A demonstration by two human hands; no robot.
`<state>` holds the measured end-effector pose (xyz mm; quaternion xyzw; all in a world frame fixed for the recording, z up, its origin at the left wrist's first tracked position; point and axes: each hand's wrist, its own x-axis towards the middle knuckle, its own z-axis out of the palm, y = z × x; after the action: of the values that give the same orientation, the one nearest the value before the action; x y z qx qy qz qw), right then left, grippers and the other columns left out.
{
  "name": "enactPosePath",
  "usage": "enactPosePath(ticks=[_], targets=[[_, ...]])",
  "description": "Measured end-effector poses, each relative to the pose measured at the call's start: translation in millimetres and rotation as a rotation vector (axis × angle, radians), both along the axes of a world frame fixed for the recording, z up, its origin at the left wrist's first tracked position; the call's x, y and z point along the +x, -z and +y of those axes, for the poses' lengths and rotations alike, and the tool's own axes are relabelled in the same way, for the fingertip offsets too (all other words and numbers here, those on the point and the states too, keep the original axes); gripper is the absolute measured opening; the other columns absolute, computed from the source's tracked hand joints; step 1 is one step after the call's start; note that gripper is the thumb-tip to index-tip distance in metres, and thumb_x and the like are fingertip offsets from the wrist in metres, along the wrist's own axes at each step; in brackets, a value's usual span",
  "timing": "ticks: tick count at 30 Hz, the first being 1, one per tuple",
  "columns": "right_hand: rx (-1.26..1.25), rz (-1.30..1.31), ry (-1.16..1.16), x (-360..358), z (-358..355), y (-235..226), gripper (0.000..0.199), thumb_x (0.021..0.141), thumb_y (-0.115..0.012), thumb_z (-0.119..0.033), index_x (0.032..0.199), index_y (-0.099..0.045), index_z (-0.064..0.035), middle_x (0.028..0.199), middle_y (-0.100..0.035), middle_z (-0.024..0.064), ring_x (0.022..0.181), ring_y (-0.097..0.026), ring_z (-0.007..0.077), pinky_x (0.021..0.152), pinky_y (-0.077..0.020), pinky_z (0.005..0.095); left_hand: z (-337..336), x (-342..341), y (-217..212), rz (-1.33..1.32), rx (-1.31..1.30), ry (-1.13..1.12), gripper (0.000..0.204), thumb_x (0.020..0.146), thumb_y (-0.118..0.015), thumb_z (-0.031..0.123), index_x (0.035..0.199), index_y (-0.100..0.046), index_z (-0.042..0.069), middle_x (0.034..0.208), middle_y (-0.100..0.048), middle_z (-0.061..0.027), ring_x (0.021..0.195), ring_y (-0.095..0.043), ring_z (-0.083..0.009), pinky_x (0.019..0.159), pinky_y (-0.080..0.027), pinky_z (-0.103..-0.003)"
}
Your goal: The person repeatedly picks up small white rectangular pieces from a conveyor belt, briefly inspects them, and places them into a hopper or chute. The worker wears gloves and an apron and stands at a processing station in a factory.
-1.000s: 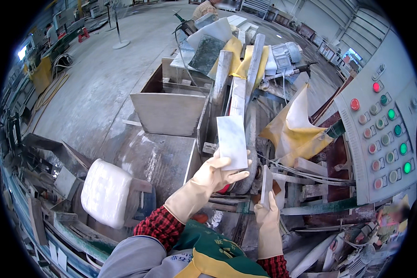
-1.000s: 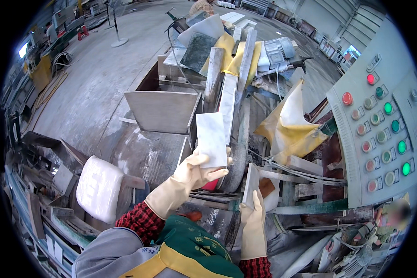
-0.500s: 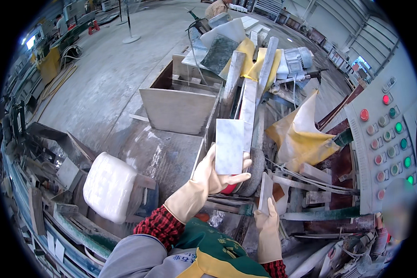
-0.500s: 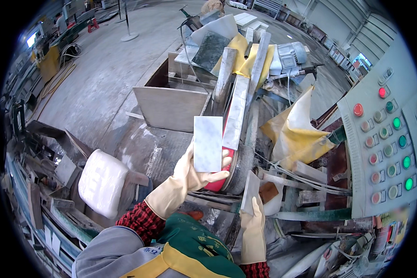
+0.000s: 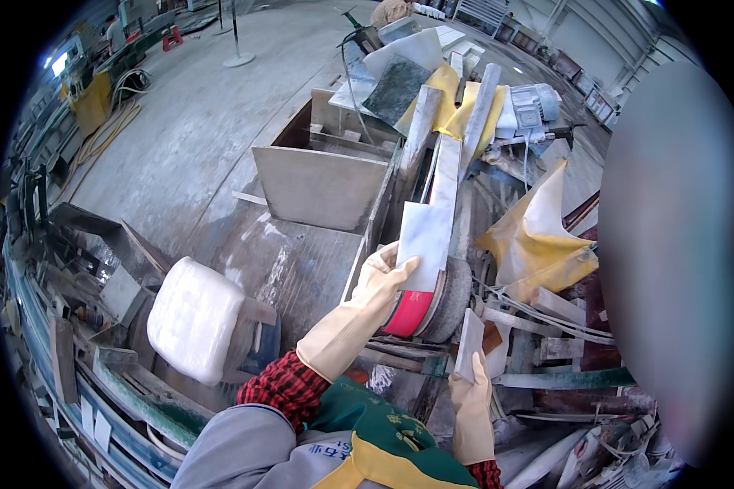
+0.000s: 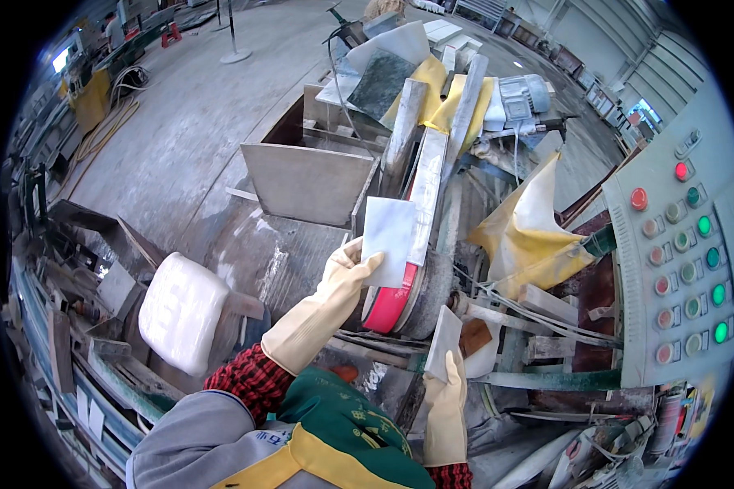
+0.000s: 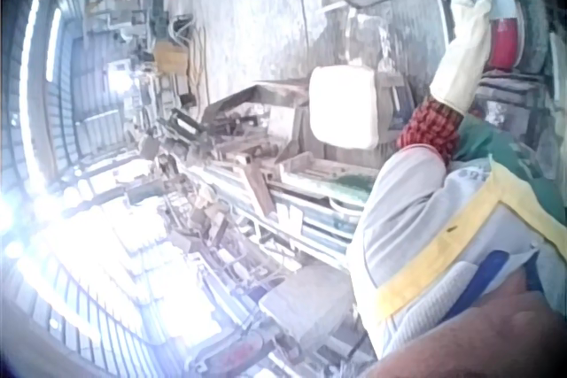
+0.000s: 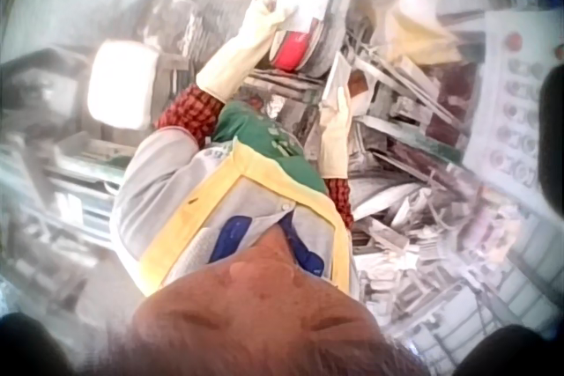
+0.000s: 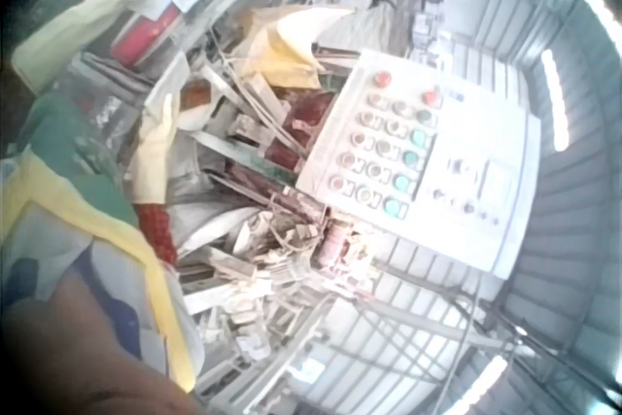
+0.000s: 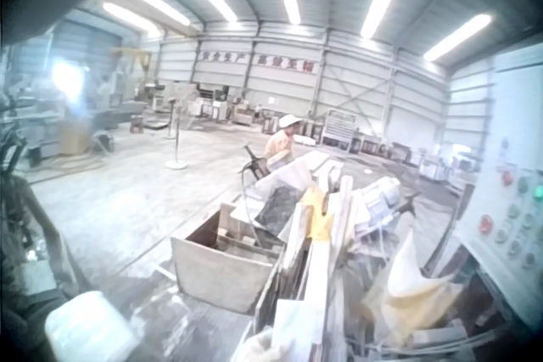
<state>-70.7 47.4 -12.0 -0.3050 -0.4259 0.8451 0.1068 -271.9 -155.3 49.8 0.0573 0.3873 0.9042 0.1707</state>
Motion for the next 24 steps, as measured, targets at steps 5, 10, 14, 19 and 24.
enactPosePath(ticks=[5, 10, 14, 19, 24], targets=[[-0.003, 0.0, 0.029, 5.2, -4.3, -6.7, 0.044, 0.093, -0.06, -0.024, 0.132, -0.049, -0.008, 0.099, -0.06, 0.0018, 0.075, -0.054, 0.0121, 0.057, -0.0412, 0.0251, -1.2, 0.1, 4.7, -0.022, 0.122, -0.002, 0.04, 0.087, -0.066, 0.006, 0.124, -0.054, -0.002, 0.113, -0.065, -0.0084, 0.099, -0.063, -0.0145, 0.09, -0.05, -0.029], [0.017, 0.023, 0.014, 10.4, -1.5, 1.1, 0.046, 0.093, -0.06, -0.025, 0.134, -0.047, -0.007, 0.102, -0.06, 0.0026, 0.079, -0.055, 0.0126, 0.062, -0.0426, 0.0259, -7.2, 3.7, 0.1, -0.084, 0.162, 0.075, 0.04, 0.089, -0.064, 0.009, 0.126, -0.052, -0.001, 0.114, -0.065, -0.0075, 0.1, -0.063, -0.0134, 0.09, -0.051, -0.028], [0.01, 0.084, 0.024, 10.6, 0.0, 7.9, 0.049, 0.094, -0.059, -0.024, 0.137, -0.044, -0.0067, 0.112, -0.059, 0.0044, 0.09, -0.056, 0.0145, 0.069, -0.0436, 0.028, -4.7, 5.7, -2.3, -0.074, 0.207, 0.134, 0.044, 0.09, -0.065, 0.012, 0.129, -0.05, -0.001, 0.115, -0.064, -0.0062, 0.102, -0.062, -0.0135, 0.092, -0.05, -0.028], [-0.006, 0.134, -0.054, 6.0, -6.1, -2.8, 0.056, 0.094, -0.057, -0.019, 0.143, -0.035, -0.005, 0.133, -0.05, 0.0073, 0.115, -0.052, 0.0207, 0.092, -0.0434, 0.0343, -6.6, 10.8, -7.7, -0.057, 0.21, 0.167, 0.045, 0.09, -0.065, 0.016, 0.13, -0.05, 0.0, 0.117, -0.063, -0.0057, 0.104, -0.061, -0.0132, 0.093, -0.049, -0.029], [0.007, 0.244, -0.112, 2.0, -10.2, 4.7, 0.061, 0.094, -0.056, -0.015, 0.146, -0.028, -0.0031, 0.142, -0.042, 0.009, 0.129, -0.043, 0.0235, 0.108, -0.0339, 0.0363, -5.6, 13.2, -7.2, -0.063, 0.194, 0.168, 0.045, 0.09, -0.065, 0.018, 0.13, -0.051, 0.0, 0.116, -0.063, -0.0051, 0.104, -0.06, -0.0127, 0.093, -0.049, -0.029]])
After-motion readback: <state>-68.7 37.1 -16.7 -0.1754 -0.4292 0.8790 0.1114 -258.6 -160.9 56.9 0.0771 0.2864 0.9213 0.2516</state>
